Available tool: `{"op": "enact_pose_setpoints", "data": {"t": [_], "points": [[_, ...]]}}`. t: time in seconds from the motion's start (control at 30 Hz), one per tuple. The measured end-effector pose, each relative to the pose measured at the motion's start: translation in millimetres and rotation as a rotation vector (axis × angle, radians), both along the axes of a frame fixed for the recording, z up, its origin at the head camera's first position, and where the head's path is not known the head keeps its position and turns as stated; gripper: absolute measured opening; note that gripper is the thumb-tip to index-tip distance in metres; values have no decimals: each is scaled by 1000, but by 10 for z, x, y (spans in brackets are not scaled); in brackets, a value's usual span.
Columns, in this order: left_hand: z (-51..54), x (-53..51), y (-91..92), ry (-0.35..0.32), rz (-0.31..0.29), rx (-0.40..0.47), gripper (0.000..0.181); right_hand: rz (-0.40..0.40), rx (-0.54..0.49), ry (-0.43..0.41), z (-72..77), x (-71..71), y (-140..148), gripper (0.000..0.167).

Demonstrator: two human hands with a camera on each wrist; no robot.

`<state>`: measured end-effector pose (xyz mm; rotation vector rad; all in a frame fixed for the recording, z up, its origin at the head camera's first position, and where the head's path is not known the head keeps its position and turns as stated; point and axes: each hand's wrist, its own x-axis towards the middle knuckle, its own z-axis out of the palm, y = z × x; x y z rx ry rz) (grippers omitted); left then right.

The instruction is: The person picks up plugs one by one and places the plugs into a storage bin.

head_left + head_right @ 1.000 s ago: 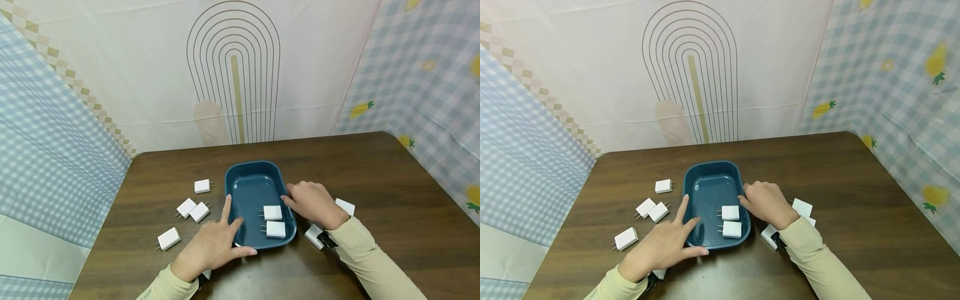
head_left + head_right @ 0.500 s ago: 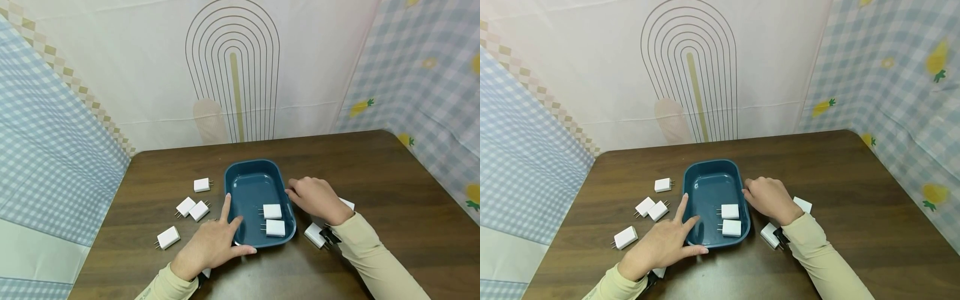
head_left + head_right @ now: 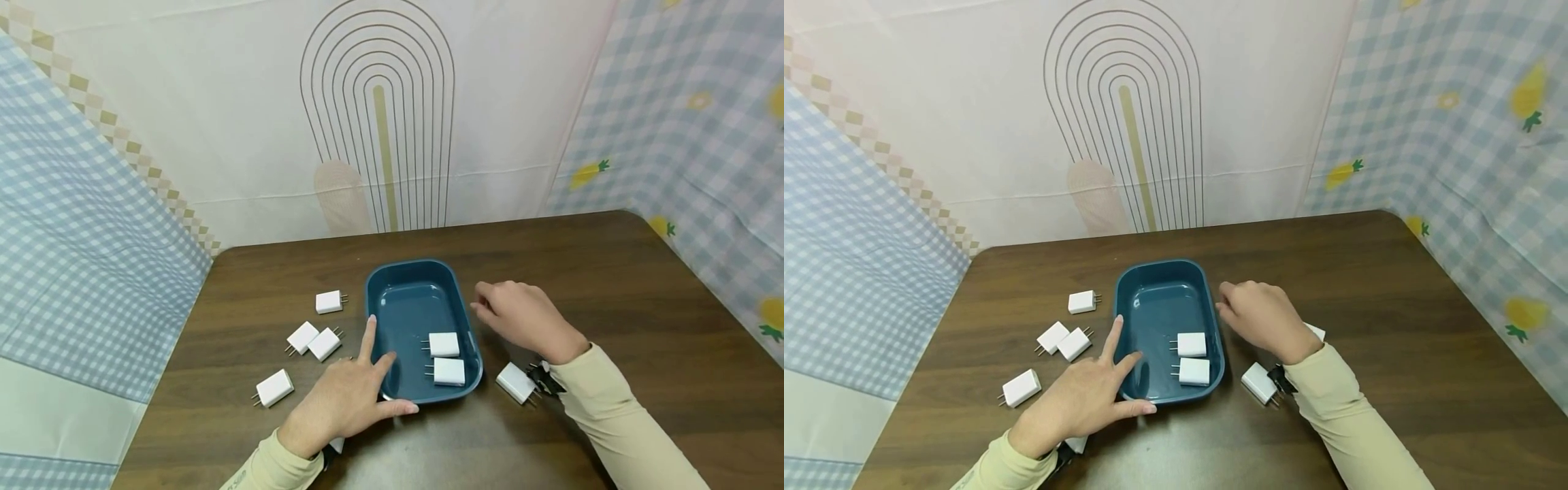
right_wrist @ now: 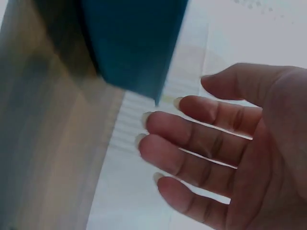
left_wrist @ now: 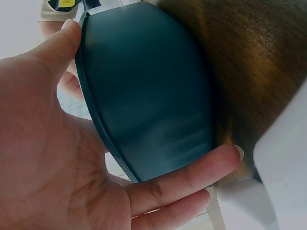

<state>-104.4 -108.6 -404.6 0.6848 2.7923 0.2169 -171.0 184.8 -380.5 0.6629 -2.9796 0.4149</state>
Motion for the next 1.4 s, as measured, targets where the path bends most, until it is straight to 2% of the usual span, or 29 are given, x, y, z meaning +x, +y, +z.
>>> {"op": "enact_pose_setpoints", "data": {"t": [0.17, 0.37, 0.5, 0.57, 0.7, 0.93, 1.07, 1.17, 1.4], "points": [[-4, 1, -1, 1, 0, -7, 92, 51, 3, 46, -75, 42, -158, 18], [-11, -7, -2, 3, -6, -13, 94, 109, 61, 123, -139, 84, -248, 23], [-9, -7, -4, -2, -4, -16, 94, 150, 91, 136, -150, 98, -273, 23], [-7, -6, -2, 0, -3, -18, 94, 141, 83, 109, -135, 102, -265, 24], [-7, -7, 2, 6, -2, -16, 93, 97, 61, 5, -75, 101, -180, 23], [-15, -14, 0, 15, -8, -12, 92, 58, 115, -208, -23, 110, -8, 3], [-16, -10, 1, 23, -7, -13, 92, 37, 149, -319, -46, 136, 18, 8], [-17, -6, 3, 26, -9, -14, 91, 11, 161, -370, -73, 175, 26, 13], [-12, -12, 11, 9, -7, -18, 92, -31, 222, -408, -129, 274, 54, 36]]}}
